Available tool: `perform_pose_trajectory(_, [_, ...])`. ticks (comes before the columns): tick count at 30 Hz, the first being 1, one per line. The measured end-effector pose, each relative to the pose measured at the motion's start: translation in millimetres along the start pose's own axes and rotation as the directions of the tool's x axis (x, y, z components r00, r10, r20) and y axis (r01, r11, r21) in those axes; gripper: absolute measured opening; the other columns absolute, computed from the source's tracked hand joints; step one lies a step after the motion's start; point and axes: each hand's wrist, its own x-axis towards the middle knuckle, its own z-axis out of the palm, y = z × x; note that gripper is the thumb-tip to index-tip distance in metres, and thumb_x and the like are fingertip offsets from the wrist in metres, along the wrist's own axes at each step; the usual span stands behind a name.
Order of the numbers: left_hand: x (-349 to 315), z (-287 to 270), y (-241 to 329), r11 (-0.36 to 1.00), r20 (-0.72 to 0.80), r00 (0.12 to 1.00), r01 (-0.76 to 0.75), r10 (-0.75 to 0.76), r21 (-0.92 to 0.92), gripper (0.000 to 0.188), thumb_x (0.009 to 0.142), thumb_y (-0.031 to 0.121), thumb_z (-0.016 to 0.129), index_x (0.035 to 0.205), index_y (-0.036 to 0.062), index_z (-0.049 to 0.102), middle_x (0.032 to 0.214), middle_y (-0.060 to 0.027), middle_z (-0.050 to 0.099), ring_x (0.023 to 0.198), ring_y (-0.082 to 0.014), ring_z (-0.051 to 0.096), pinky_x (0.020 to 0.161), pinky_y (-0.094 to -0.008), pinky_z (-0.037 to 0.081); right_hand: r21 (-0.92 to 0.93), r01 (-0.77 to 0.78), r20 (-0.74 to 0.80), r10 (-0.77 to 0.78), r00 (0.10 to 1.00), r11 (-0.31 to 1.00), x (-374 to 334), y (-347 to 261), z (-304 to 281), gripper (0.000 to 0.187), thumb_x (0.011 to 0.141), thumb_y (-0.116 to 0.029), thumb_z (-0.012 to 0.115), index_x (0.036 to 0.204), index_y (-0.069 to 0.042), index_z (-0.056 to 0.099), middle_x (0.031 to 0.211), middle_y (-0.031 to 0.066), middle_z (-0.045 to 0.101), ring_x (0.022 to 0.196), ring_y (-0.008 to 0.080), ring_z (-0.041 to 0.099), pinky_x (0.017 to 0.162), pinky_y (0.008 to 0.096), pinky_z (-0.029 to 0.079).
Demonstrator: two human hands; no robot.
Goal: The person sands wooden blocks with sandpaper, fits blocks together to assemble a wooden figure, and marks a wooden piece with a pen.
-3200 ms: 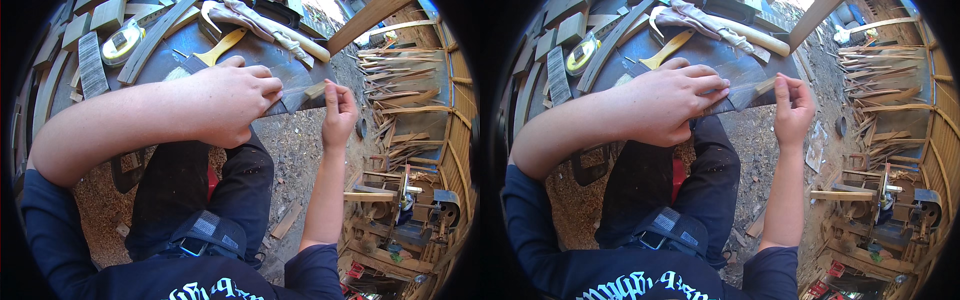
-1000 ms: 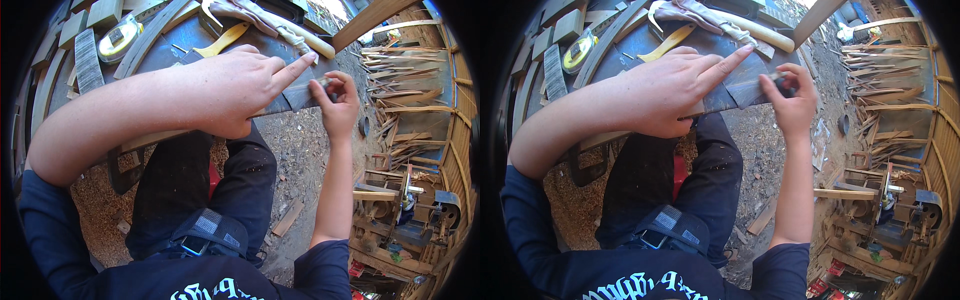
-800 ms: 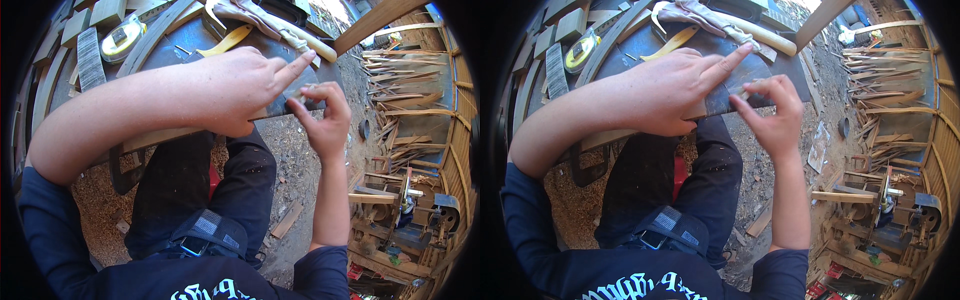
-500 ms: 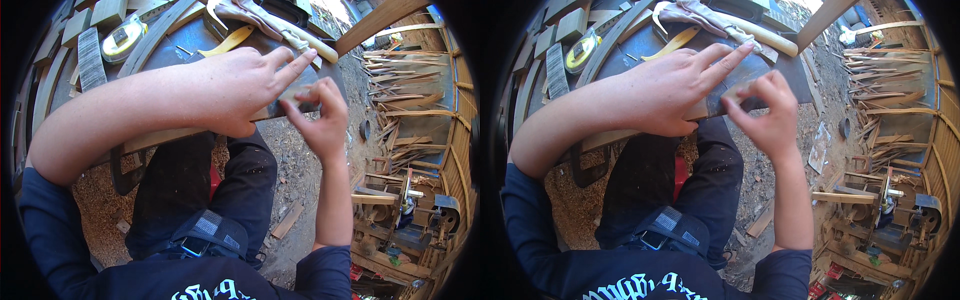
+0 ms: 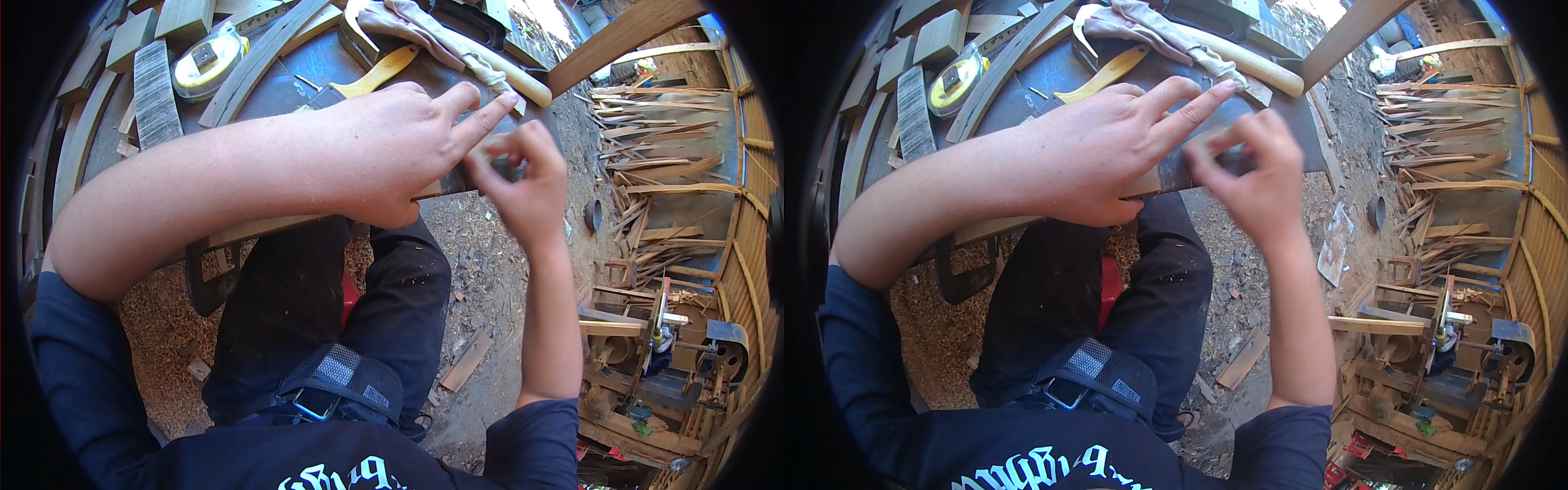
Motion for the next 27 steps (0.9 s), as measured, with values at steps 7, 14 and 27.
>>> perform_pose_trajectory(7, [1.8,-0.2,1.6,0.999,-0.012,1.0,-0.02,0.019,-0.027,0.125,0.067,0.007,0.081,0.167,0.0013,0.006,0.14,-0.0261,0.048,0.102,-0.0416,0.066,0.089,-0.0452,0.055,-0.039,-0.173,-0.018,0.172,0.985,0.984,4.2,19.5,-10.8,0.027,0.079,-0.02,0.09,0.08,-0.006,0.067,0.075,-0.0023,0.056,0.069,0.01,0.049,0.062,0.0257,0.04])
perform_pose_trajectory(14, [0.6,3.5,1.8,0.998,-0.113,0.991,-0.069,0.069,-0.001,0.124,0.065,0.006,0.079,0.167,0.0024,0.009,0.139,-0.0249,0.049,0.103,-0.0403,0.066,0.091,-0.0448,0.054,-0.021,-0.369,-0.03,0.368,0.929,0.929,13.7,35.4,-26.1,0.028,0.074,-0.023,0.091,0.078,-0.008,0.068,0.075,0.0019,0.059,0.066,0.0138,0.051,0.06,0.0293,0.043])
perform_pose_trajectory(27, [0.1,3.2,-1.0,0.968,0.014,0.977,-0.215,0.215,0.131,0.079,0.07,0.017,0.077,0.144,0.0004,0.056,0.133,-0.0138,0.06,0.11,-0.029,0.065,0.103,-0.0391,0.048,-0.17,-0.311,0.333,0.352,0.875,0.935,24.7,11.7,-62.0,0.034,0.073,-0.026,0.09,0.082,-0.004,0.066,0.077,0.0024,0.057,0.073,0.0125,0.049,0.064,0.0306,0.043])
